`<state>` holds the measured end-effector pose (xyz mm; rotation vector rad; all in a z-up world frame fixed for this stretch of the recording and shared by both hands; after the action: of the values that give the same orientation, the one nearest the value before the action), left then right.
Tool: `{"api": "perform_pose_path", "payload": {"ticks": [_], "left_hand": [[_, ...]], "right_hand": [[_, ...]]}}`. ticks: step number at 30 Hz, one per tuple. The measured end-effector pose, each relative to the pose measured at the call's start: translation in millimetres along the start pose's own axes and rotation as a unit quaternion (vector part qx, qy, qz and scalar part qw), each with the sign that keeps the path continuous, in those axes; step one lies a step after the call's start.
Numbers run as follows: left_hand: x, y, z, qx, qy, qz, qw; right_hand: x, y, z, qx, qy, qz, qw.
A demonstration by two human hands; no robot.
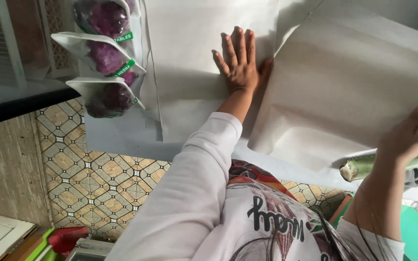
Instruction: Folding and tearing large sheets of white paper into smaller pieces on a work surface.
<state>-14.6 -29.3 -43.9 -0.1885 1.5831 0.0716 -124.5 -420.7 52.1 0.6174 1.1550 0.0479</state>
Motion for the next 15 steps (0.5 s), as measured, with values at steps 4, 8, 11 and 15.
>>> {"api": "perform_pose_path", "payload": {"ticks": [4, 8, 11, 15], "left_hand": [[7.8, -0.4, -0.2, -0.001, -0.044, -0.006, 0.999], [2.6, 0.8, -0.2, -0.004, -0.012, 0.001, 1.0], [4.5, 0.6, -3.8, 0.0, -0.01, -0.015, 1.0], [14.1, -2.5, -22.2, 0.024, -0.145, -0.012, 0.989]], "right_hand": [[-10.1, 17.3, 4.3, 0.017, 0.021, 0.027, 0.999], [-12.8, 25.2, 3.2, 0.044, 0.051, 0.151, 0.986], [-20.9, 45.5, -12.8, 0.093, 0.115, 0.361, 0.921], [-11.7, 46.8, -48.2, 0.21, 0.148, 0.485, 0.836]]}}
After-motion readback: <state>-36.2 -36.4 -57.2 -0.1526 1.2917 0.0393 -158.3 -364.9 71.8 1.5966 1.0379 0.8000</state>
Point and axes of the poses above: each hand's wrist, its own z-axis towards the middle knuckle, its own x-axis out of the palm, y = z × x, the point moved 2 cm from there along z, towards the middle knuckle, and after that the axes turned 1 degree about y, right-handed, at the moved point
